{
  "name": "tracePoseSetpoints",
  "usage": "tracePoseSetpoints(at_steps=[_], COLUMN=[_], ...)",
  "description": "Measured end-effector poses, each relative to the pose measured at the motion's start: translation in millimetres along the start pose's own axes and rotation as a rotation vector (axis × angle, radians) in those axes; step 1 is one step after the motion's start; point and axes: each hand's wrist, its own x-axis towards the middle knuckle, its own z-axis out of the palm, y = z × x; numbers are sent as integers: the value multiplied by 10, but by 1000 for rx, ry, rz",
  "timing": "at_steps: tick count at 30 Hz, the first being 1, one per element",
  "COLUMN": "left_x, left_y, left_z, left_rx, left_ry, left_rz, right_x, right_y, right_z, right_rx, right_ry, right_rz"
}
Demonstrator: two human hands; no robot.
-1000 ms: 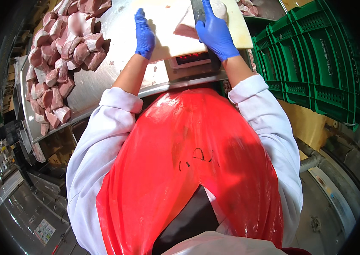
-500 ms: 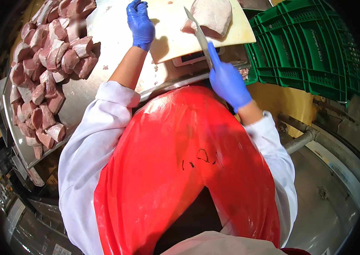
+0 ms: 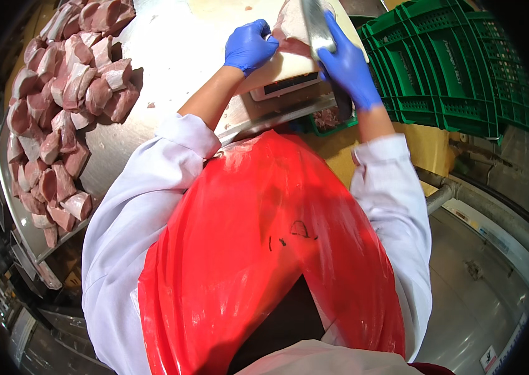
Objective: The person cuts large pieces of raw meat into smaller portions using a knife on a cutting board. The person repeatedly picks up meat, slices it, and places the cut pieces into a green crate.
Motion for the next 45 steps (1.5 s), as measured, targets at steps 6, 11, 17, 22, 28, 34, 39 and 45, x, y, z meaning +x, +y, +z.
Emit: tracePoseSetpoints(at_steps=[6, 11, 17, 22, 28, 34, 39, 45], left_x=[-108, -204, -280, -260, -282, -117, 343, 748], left_y=[60, -23, -40, -100, -340, 363, 1442, 1795], left_z=[150, -53, 154, 84, -216, -470, -541, 243], left_rx=[-27, 108, 92, 118, -148, -614, -781, -663], left_ry=[103, -19, 88, 202, 323, 382, 270, -30], left_rz=[71, -54, -65, -126, -253, -10, 166, 234], right_x=[989, 576, -481, -817, -780, -1211, -1494, -1472], right_y=[-61, 421, 116, 689, 1523, 2112, 2367, 2465], right_z=[233, 618, -53, -1053, -1684, -1554, -1266, -1132], right_rx=[-269, -786, -924, -1264, -1221, -321, 180, 416], right_ry=[-141, -141, -428, -562, -463, -118, 155, 249], right_rz=[-27, -324, -224, -269, -518, -278, -21, 20])
